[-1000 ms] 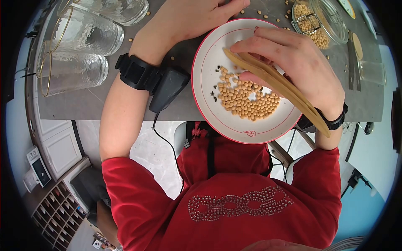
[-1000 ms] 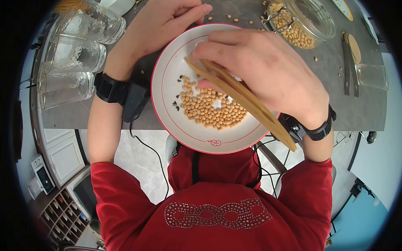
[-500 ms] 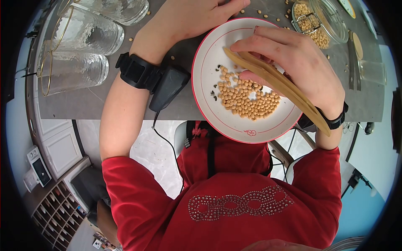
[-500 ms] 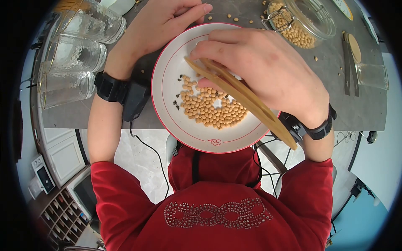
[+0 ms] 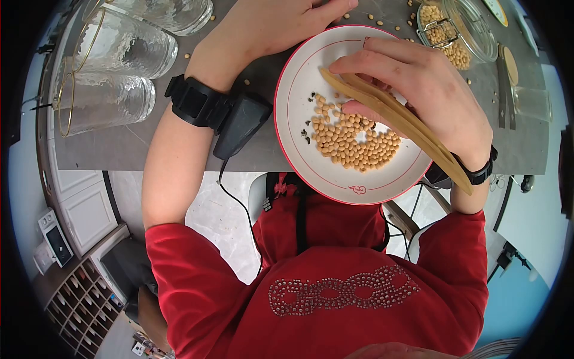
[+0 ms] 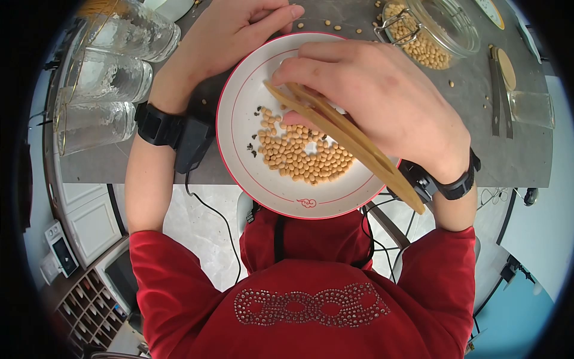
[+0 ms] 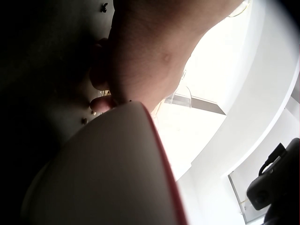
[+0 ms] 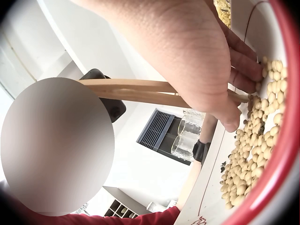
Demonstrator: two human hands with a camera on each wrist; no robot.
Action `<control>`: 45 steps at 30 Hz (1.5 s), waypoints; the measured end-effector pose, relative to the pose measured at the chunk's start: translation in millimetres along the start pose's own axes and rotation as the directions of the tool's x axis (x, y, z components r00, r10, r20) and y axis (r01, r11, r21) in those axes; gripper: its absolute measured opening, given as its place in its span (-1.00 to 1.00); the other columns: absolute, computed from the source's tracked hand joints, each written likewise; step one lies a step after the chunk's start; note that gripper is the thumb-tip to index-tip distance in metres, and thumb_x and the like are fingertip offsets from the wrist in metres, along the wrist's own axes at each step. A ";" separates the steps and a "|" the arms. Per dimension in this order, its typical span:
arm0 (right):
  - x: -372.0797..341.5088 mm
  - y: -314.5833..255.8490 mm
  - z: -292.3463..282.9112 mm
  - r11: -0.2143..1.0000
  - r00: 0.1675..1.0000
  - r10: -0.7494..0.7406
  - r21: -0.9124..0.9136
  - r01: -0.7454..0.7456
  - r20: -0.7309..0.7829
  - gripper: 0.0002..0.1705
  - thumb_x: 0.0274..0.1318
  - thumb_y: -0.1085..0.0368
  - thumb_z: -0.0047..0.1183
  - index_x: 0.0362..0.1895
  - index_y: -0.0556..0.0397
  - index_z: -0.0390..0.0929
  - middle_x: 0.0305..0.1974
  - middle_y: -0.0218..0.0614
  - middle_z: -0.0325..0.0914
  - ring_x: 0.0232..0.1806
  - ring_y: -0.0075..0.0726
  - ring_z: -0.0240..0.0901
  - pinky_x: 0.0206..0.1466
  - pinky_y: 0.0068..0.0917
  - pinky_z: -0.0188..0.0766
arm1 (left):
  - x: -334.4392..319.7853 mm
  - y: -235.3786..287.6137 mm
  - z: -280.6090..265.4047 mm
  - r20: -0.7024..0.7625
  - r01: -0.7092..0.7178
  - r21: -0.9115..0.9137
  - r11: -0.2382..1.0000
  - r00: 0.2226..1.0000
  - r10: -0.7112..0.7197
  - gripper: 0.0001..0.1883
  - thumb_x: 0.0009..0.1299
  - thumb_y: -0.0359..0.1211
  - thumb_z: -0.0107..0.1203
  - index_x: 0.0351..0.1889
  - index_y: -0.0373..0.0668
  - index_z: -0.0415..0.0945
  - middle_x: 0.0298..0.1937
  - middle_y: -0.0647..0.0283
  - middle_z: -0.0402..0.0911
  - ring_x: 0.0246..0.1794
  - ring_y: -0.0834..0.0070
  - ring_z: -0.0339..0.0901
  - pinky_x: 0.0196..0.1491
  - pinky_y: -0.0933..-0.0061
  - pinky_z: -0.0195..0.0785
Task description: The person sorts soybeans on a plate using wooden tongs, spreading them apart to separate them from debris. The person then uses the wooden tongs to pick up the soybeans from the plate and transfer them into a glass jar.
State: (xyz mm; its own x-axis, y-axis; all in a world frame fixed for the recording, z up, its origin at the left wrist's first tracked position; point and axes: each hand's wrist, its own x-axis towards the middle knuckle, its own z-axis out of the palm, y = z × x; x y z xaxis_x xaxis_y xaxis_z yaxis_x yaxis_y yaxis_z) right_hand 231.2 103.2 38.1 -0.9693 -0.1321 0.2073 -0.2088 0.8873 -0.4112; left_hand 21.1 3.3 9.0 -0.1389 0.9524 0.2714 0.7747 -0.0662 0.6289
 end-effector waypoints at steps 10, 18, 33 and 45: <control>0.1 -1.3 -1.5 1.000 1.000 0.000 0.004 0.000 0.012 -0.58 0.08 0.18 0.39 -0.02 0.07 0.62 -0.23 -0.23 0.59 -0.24 -0.02 0.57 -0.18 -0.24 0.52 | -2.0 0.7 0.7 -0.019 -0.029 0.002 1.000 0.999 0.029 -0.67 0.53 -0.20 0.12 -0.36 -0.29 0.56 -0.45 -0.12 0.56 -0.40 -0.12 0.55 -0.37 0.08 0.33; -1.4 -3.1 -1.2 0.999 1.000 0.003 -0.043 -0.002 0.024 -0.55 0.05 0.14 0.40 -0.02 0.07 0.64 -0.22 -0.20 0.60 -0.23 0.00 0.57 -0.17 -0.22 0.52 | -3.6 6.6 -1.7 -0.016 -0.004 0.040 0.999 1.000 0.005 -0.68 0.54 -0.22 0.10 -0.34 -0.30 0.55 -0.42 -0.12 0.58 -0.35 -0.13 0.57 -0.33 0.05 0.36; -6.1 -9.8 -1.4 0.995 0.999 0.032 -0.100 -0.027 0.041 -0.45 -0.01 0.07 0.42 0.05 0.03 0.64 -0.12 -0.16 0.58 -0.14 0.06 0.58 -0.11 -0.15 0.54 | -6.0 7.7 -0.6 -0.012 0.032 0.065 0.997 0.999 -0.031 -0.73 0.54 -0.26 0.11 -0.27 -0.32 0.57 -0.38 -0.14 0.60 -0.32 -0.16 0.56 -0.31 0.07 0.37; -5.4 -4.7 0.2 0.998 0.999 0.024 -0.055 -0.022 0.026 -0.49 0.03 0.08 0.40 0.03 0.07 0.65 -0.27 -0.20 0.52 -0.24 0.03 0.55 -0.17 -0.17 0.50 | -3.0 8.1 0.0 -0.011 0.001 -0.001 1.000 1.000 -0.001 -0.70 0.53 -0.27 0.15 -0.36 -0.33 0.52 -0.52 -0.08 0.47 -0.56 0.03 0.39 -0.44 0.24 0.23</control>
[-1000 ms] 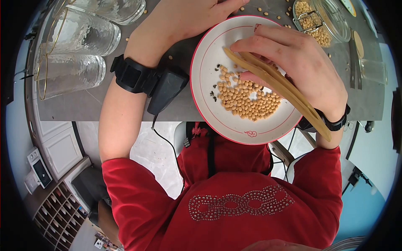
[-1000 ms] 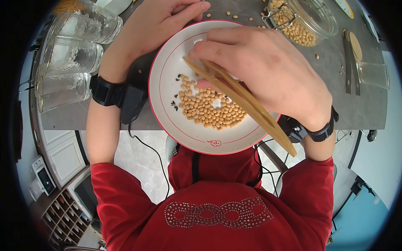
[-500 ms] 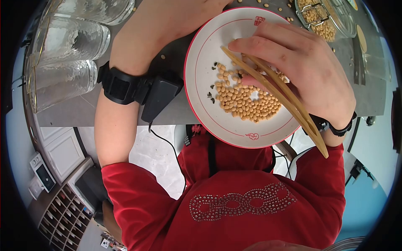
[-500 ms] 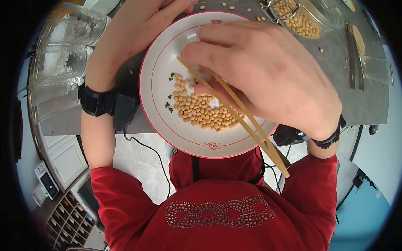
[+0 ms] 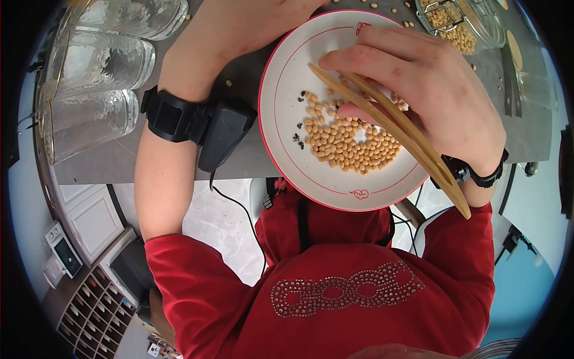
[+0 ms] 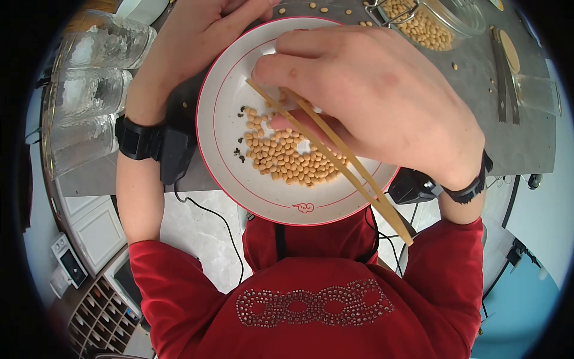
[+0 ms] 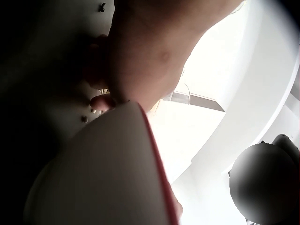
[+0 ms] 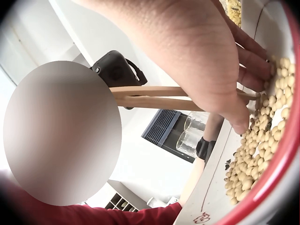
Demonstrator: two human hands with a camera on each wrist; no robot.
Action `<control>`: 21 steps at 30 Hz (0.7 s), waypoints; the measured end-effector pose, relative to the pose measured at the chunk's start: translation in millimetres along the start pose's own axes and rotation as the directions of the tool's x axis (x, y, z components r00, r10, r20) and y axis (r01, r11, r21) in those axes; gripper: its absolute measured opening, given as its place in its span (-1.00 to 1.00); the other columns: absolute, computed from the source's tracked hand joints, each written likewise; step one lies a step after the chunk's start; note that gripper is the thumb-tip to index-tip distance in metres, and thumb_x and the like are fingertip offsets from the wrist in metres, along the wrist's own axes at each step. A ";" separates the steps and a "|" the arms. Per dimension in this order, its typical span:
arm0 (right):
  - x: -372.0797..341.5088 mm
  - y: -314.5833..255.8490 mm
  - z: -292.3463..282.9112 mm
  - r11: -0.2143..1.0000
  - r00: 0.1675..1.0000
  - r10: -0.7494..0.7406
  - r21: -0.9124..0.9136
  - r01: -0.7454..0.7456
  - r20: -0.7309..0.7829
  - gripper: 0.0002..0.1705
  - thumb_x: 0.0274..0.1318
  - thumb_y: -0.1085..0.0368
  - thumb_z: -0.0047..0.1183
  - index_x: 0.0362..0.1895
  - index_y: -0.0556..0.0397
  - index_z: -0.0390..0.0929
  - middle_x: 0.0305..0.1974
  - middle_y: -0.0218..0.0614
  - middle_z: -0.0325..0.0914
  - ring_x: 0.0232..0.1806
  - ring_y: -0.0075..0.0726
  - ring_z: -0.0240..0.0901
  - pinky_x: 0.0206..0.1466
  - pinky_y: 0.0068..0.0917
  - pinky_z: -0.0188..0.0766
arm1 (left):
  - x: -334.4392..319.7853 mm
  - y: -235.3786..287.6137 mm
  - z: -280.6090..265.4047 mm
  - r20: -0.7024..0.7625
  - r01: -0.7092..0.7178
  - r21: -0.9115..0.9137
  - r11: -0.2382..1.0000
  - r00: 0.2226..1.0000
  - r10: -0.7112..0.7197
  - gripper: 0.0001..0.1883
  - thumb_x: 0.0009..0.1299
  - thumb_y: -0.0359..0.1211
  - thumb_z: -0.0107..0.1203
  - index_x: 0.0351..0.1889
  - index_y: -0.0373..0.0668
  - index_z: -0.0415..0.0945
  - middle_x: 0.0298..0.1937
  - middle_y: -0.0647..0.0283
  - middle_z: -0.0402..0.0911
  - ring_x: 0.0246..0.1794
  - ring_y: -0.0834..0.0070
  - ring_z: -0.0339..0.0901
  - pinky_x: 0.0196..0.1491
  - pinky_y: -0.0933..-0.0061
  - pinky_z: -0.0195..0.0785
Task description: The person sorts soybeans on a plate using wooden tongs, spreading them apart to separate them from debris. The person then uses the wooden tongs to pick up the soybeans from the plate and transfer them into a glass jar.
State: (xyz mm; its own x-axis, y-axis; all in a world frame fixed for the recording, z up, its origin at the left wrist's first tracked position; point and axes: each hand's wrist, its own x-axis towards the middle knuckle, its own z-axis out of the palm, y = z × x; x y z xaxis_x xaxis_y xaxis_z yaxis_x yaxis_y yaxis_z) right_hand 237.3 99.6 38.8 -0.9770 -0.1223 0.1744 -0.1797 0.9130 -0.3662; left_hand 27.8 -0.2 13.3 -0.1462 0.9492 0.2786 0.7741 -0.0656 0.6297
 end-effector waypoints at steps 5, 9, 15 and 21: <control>1.8 2.9 -0.5 0.999 0.999 -0.034 0.007 0.034 -0.019 -0.51 0.05 0.10 0.40 0.03 0.04 0.65 -0.29 -0.21 0.50 -0.27 0.00 0.54 -0.19 -0.18 0.49 | 1.3 -2.5 1.0 -0.002 0.024 -0.048 0.999 1.000 -0.024 -0.68 0.52 -0.28 0.17 -0.40 -0.34 0.48 -0.60 0.02 0.34 -0.63 0.29 0.18 -0.48 0.31 0.14; 2.2 3.6 -0.3 1.000 1.000 -0.015 0.009 0.015 -0.008 -0.53 0.07 0.11 0.39 0.03 0.05 0.65 -0.32 -0.23 0.50 -0.29 -0.02 0.53 -0.21 -0.20 0.48 | 2.8 -3.2 2.4 -0.008 0.040 -0.064 0.997 0.999 -0.041 -0.68 0.52 -0.30 0.19 -0.41 -0.34 0.47 -0.63 0.10 0.27 -0.62 0.42 0.13 -0.49 0.34 0.10; 2.7 4.4 0.7 0.999 0.999 -0.027 0.023 0.028 -0.024 -0.55 0.08 0.14 0.37 0.03 0.05 0.64 -0.34 -0.24 0.50 -0.31 -0.03 0.51 -0.23 -0.21 0.47 | 3.1 -3.2 2.2 -0.016 0.033 -0.062 0.998 0.999 -0.034 -0.68 0.52 -0.30 0.19 -0.41 -0.35 0.46 -0.63 0.12 0.25 -0.62 0.45 0.12 -0.50 0.35 0.09; 2.9 5.6 1.6 0.999 0.999 -0.031 0.031 0.032 -0.026 -0.56 0.10 0.15 0.37 0.03 0.05 0.64 -0.35 -0.23 0.50 -0.32 -0.02 0.51 -0.24 -0.20 0.46 | 2.8 -2.2 2.5 -0.014 0.041 -0.052 0.998 0.999 -0.041 -0.68 0.52 -0.29 0.18 -0.40 -0.35 0.47 -0.63 0.13 0.25 -0.61 0.47 0.13 -0.50 0.35 0.10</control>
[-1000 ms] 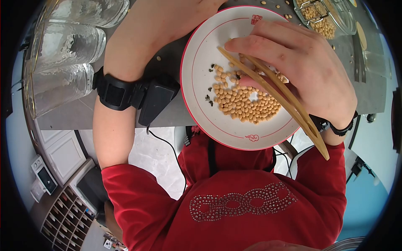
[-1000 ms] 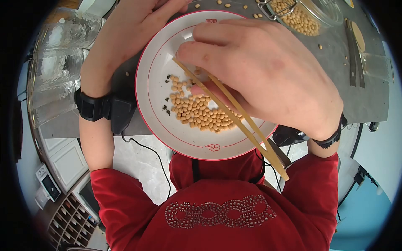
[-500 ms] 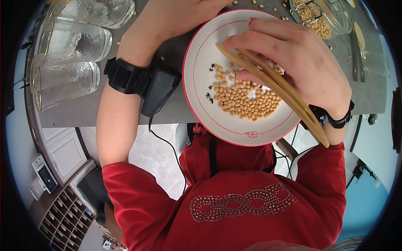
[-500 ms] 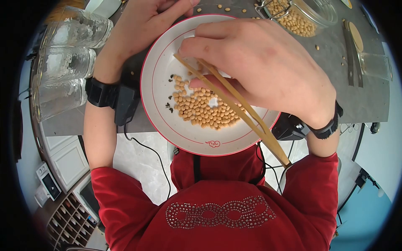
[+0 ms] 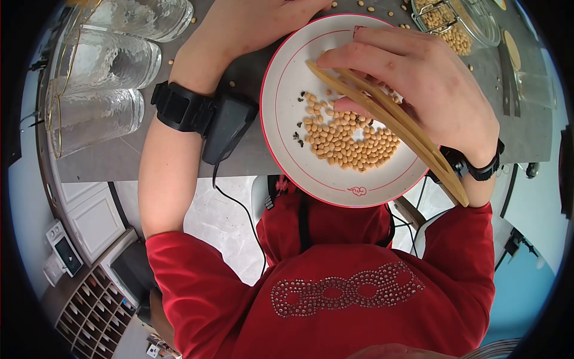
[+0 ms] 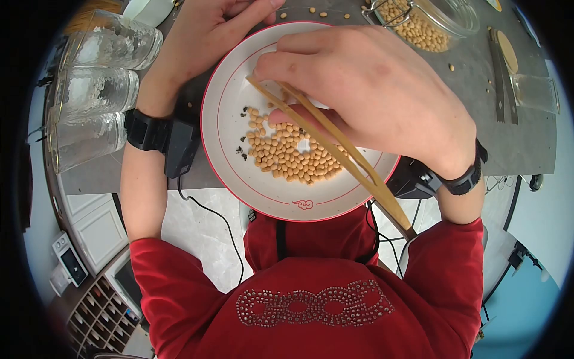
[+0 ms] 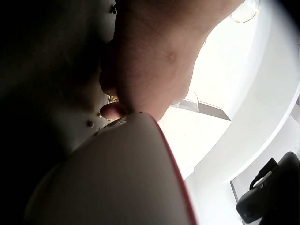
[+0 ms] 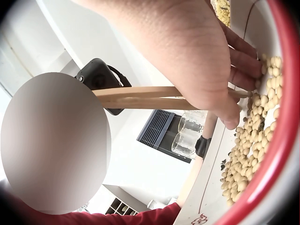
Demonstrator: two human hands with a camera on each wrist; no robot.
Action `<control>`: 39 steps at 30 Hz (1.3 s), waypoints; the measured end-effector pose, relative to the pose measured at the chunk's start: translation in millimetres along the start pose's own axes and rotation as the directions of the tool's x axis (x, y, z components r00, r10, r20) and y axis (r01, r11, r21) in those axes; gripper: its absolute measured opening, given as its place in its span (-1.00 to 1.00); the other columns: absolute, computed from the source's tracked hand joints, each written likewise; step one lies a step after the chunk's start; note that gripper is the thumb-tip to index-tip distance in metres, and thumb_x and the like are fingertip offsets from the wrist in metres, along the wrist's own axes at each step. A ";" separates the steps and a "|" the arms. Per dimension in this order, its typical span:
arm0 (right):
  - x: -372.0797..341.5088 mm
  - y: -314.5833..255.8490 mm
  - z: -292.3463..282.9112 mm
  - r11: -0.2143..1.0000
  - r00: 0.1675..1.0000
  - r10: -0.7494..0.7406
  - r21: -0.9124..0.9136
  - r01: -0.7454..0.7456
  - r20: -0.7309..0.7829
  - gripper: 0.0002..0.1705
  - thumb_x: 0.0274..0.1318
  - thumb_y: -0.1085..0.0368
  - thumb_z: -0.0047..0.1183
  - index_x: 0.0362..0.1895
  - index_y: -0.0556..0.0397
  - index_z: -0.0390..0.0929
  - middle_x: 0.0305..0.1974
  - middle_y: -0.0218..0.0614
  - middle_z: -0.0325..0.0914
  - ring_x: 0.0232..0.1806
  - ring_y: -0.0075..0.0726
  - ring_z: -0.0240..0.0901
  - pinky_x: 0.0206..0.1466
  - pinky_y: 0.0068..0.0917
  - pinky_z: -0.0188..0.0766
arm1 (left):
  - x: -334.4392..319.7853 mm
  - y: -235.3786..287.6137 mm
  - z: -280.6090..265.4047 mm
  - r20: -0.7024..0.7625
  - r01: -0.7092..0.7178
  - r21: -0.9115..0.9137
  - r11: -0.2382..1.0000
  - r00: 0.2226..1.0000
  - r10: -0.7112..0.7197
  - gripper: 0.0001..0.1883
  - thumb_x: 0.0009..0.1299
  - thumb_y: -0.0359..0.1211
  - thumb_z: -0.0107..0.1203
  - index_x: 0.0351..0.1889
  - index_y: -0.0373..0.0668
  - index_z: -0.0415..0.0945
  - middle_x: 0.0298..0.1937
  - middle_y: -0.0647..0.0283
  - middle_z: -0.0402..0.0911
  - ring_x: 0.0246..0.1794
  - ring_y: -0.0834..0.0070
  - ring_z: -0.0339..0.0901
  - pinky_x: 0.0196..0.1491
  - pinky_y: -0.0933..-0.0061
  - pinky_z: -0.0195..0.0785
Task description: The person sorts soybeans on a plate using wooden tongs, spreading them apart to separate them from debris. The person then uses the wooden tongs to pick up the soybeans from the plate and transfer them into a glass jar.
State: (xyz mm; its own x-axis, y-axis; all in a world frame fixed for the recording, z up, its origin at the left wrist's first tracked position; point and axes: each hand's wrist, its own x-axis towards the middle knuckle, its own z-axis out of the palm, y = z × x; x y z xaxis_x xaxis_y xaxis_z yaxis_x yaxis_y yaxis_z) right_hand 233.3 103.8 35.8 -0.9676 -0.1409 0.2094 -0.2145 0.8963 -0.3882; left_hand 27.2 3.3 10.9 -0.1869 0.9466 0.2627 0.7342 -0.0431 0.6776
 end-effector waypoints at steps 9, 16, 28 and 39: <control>0.6 1.2 1.3 1.000 1.000 -0.014 -0.001 0.014 -0.009 -0.56 0.10 0.14 0.37 0.02 0.06 0.64 -0.35 -0.22 0.50 -0.33 -0.01 0.51 -0.26 -0.19 0.46 | -0.5 -2.9 1.7 -0.010 -0.012 -0.006 1.000 1.000 0.012 -0.67 0.52 -0.28 0.19 -0.40 -0.35 0.47 -0.63 0.13 0.24 -0.62 0.46 0.13 -0.50 0.34 0.10; -0.1 1.2 1.5 1.000 1.000 -0.017 0.002 0.017 -0.019 -0.56 0.10 0.15 0.38 0.02 0.07 0.64 -0.35 -0.22 0.51 -0.33 -0.02 0.52 -0.26 -0.21 0.46 | 0.1 -4.9 1.0 0.001 -0.023 0.019 1.000 1.000 0.023 -0.66 0.52 -0.27 0.18 -0.41 -0.34 0.46 -0.63 0.12 0.25 -0.62 0.44 0.13 -0.50 0.33 0.09; -0.4 -0.7 0.3 1.000 1.000 0.001 0.014 -0.001 -0.001 -0.55 0.10 0.15 0.38 0.04 0.08 0.63 -0.33 -0.21 0.53 -0.31 -0.01 0.53 -0.25 -0.21 0.47 | 0.3 0.8 -0.1 0.032 0.025 0.006 1.000 0.999 -0.025 -0.67 0.53 -0.27 0.17 -0.41 -0.34 0.47 -0.63 0.11 0.27 -0.62 0.45 0.14 -0.49 0.34 0.10; 5.4 -5.4 -12.9 0.999 1.000 -0.021 0.047 0.020 0.017 -0.58 0.09 0.21 0.37 0.01 0.11 0.63 -0.27 -0.21 0.59 -0.30 0.00 0.59 -0.27 -0.21 0.53 | 2.5 1.0 1.1 0.061 0.061 -0.005 0.998 0.996 -0.060 -0.69 0.54 -0.29 0.17 -0.39 -0.34 0.51 -0.66 0.22 0.27 -0.61 0.56 0.13 -0.50 0.41 0.07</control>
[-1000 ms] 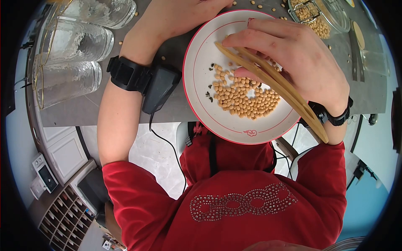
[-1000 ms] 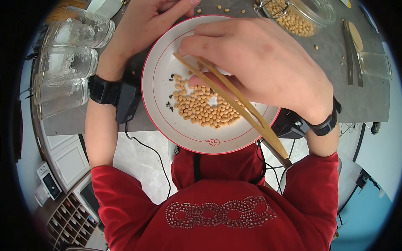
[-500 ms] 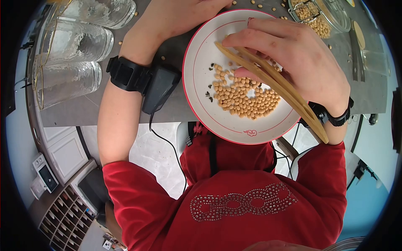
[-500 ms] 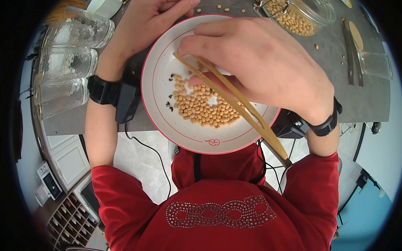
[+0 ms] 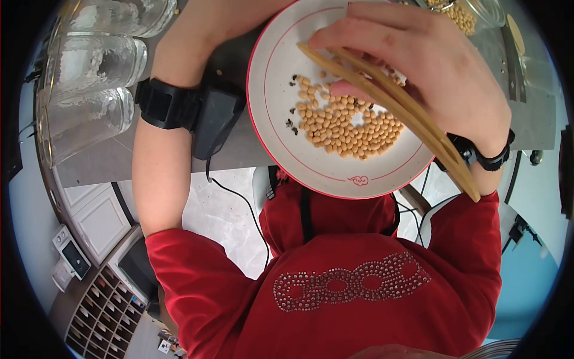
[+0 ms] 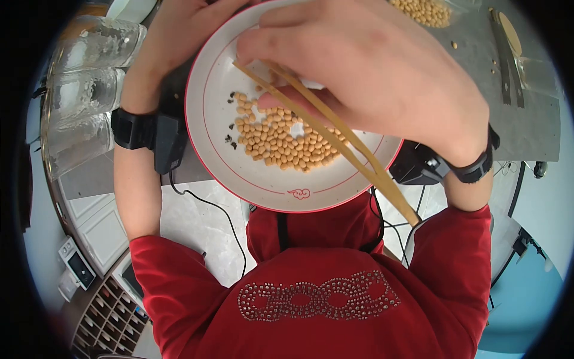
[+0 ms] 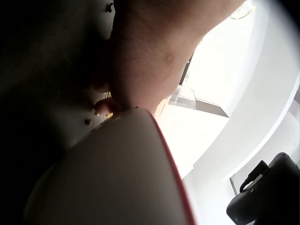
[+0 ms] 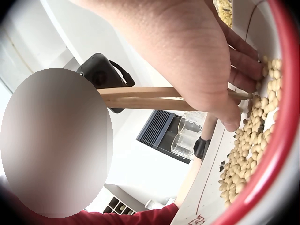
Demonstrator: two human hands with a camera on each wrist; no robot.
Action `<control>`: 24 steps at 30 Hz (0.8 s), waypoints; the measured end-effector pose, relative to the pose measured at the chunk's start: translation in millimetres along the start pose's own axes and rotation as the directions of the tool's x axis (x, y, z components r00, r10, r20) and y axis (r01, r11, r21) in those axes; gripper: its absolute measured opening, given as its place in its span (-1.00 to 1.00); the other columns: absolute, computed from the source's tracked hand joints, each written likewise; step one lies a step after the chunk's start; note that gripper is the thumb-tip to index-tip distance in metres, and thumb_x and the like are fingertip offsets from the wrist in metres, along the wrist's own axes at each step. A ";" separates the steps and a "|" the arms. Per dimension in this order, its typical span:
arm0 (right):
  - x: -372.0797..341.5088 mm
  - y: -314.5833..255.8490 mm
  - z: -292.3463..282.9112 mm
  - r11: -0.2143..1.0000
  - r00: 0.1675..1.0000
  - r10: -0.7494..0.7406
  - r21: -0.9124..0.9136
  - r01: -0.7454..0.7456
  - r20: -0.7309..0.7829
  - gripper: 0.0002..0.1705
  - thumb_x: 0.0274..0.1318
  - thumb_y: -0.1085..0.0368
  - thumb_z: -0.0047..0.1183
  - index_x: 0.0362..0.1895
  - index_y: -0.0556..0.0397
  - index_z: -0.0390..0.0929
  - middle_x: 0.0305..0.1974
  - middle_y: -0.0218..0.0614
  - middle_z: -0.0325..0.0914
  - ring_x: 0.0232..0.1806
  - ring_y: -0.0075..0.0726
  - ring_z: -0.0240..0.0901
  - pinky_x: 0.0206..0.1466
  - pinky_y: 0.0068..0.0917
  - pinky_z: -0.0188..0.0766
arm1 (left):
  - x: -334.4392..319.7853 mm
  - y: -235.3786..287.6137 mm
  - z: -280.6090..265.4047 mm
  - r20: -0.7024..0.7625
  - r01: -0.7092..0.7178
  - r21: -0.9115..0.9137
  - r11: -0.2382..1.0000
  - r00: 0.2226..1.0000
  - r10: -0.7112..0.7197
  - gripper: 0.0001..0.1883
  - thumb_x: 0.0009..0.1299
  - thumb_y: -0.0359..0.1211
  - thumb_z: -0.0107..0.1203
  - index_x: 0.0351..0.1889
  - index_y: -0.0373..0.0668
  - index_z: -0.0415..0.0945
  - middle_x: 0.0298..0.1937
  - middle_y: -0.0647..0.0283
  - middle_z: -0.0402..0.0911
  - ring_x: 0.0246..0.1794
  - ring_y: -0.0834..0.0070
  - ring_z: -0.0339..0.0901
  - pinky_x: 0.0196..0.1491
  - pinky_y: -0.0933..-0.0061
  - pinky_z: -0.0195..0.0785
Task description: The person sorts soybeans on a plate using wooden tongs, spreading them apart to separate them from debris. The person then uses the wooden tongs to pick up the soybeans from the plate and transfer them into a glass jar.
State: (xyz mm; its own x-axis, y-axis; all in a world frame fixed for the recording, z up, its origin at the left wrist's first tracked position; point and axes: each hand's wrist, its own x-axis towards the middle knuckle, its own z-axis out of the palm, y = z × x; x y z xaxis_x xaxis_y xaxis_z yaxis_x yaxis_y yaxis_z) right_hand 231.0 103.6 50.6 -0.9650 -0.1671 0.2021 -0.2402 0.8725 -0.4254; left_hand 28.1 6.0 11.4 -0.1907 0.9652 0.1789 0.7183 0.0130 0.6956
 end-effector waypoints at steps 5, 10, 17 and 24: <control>-5.3 8.4 3.8 0.998 0.998 -0.057 0.017 0.057 -0.013 -0.66 0.17 0.25 0.31 -0.03 0.13 0.60 -0.23 -0.18 0.58 -0.30 0.05 0.61 -0.27 -0.17 0.56 | -0.4 2.5 2.0 0.017 0.046 -0.016 0.999 0.999 -0.045 -0.69 0.55 -0.30 0.17 -0.39 -0.34 0.50 -0.67 0.34 0.25 -0.59 0.68 0.09 -0.50 0.48 0.03; -2.8 -1.3 -2.1 0.993 0.994 -0.099 -0.071 0.096 -0.042 -0.64 0.16 0.23 0.34 -0.03 0.13 0.60 -0.24 -0.18 0.57 -0.30 0.03 0.62 -0.27 -0.18 0.58 | -0.8 0.9 1.7 0.017 0.037 -0.019 0.999 0.999 -0.036 -0.69 0.55 -0.30 0.16 -0.39 -0.34 0.51 -0.67 0.34 0.24 -0.59 0.68 0.09 -0.50 0.48 0.03; -5.2 7.0 2.7 0.999 0.999 -0.040 0.036 0.041 -0.021 -0.62 0.14 0.22 0.34 -0.02 0.13 0.61 -0.24 -0.18 0.57 -0.30 0.04 0.63 -0.27 -0.18 0.58 | -1.3 4.5 0.2 0.009 0.036 0.005 0.999 0.999 -0.036 -0.70 0.55 -0.31 0.16 -0.39 -0.34 0.52 -0.66 0.34 0.24 -0.58 0.67 0.09 -0.51 0.48 0.05; -5.8 9.8 2.9 1.000 1.000 -0.026 0.007 0.025 0.009 -0.63 0.16 0.20 0.33 -0.02 0.12 0.60 -0.25 -0.20 0.55 -0.29 0.00 0.62 -0.26 -0.19 0.58 | -0.9 3.4 1.7 0.001 0.018 -0.023 1.000 1.000 -0.018 -0.71 0.55 -0.33 0.17 -0.39 -0.34 0.51 -0.65 0.35 0.22 -0.58 0.68 0.09 -0.51 0.49 0.03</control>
State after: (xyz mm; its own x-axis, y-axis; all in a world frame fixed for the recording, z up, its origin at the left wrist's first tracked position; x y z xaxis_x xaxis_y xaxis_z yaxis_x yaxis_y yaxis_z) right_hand 234.0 111.8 42.7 -0.9595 -0.1936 0.2046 -0.2654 0.8649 -0.4260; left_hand 31.9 5.6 12.4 -0.2033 0.9650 0.1654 0.6989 0.0247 0.7148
